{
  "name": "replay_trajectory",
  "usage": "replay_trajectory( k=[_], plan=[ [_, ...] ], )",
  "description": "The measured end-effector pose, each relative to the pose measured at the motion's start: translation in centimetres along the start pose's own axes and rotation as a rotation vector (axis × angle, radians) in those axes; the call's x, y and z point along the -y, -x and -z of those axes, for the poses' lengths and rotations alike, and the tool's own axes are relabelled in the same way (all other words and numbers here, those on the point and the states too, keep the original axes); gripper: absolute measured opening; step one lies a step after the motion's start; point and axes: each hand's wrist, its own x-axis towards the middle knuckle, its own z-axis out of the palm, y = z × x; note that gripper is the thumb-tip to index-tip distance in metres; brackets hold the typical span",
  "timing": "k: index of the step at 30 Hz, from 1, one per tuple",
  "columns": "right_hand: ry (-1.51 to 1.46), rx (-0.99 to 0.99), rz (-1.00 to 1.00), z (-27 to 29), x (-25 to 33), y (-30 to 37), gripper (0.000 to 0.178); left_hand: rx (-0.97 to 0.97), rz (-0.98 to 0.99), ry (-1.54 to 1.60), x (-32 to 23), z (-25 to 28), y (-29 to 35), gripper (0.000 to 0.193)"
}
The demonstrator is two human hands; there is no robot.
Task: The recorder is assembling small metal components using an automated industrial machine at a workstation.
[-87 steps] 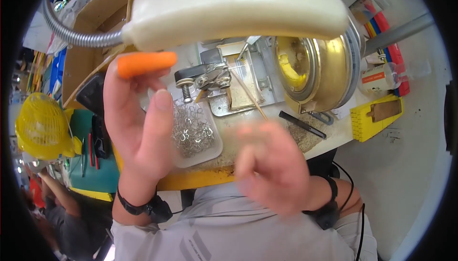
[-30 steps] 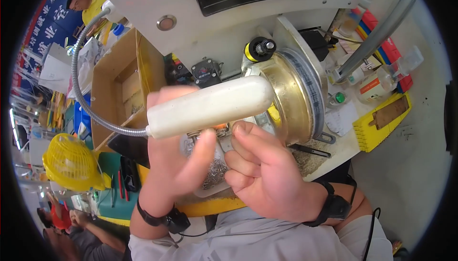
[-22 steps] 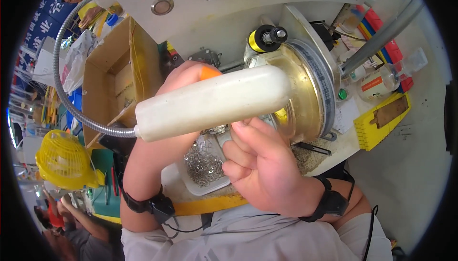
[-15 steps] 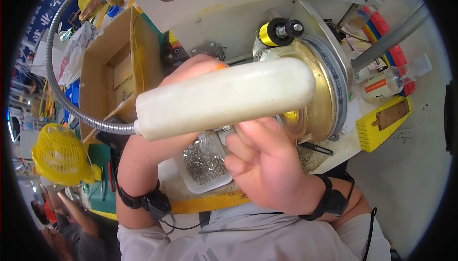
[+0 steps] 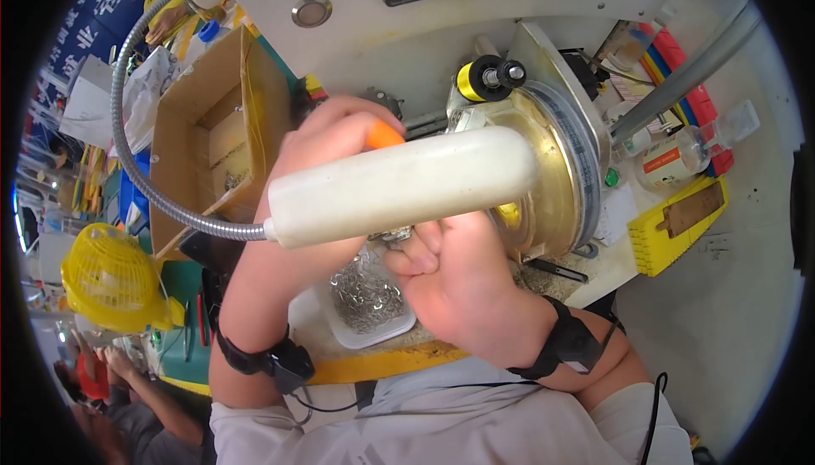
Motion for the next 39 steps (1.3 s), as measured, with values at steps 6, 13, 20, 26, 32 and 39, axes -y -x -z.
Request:
replay_trajectory(
  k=[6, 13, 20, 26, 32, 39],
  plan=[
    [-0.061, 0.032, 0.111, 1.1, -0.9, 2.9, 0.017, -0.27, 0.121, -0.447, -3.2, 0.1, 0.6, 0.018],
    [-0.083, 0.123, -0.103, 0.0, 0.7, 4.8, 0.023, -0.297, -0.069, -0.587, -6.6, -2.1, 3.2, 0.021],
    [-0.104, 0.444, -0.047, 1.9, 0.8, 5.1, 0.018, -0.365, -0.076, -0.476, -6.5, -1.9, 4.5, 0.025],
    [0.689, 0.458, 0.249, 3.1, 1.2, 8.7, 0.004, -0.337, -0.142, -0.393, -4.5, -2.7, 4.1, 0.025],
    [1.158, 0.709, 0.857, 4.9, 2.7, 6.7, 0.013, -0.19, -0.32, -0.453, -5.3, -2.6, 6.6, 0.032],
    [1.86, 0.45, 1.385, 9.7, 3.9, 5.8, 0.032, -0.163, -0.171, -0.24, -4.0, -4.7, 8.3, 0.035]
  ],
)
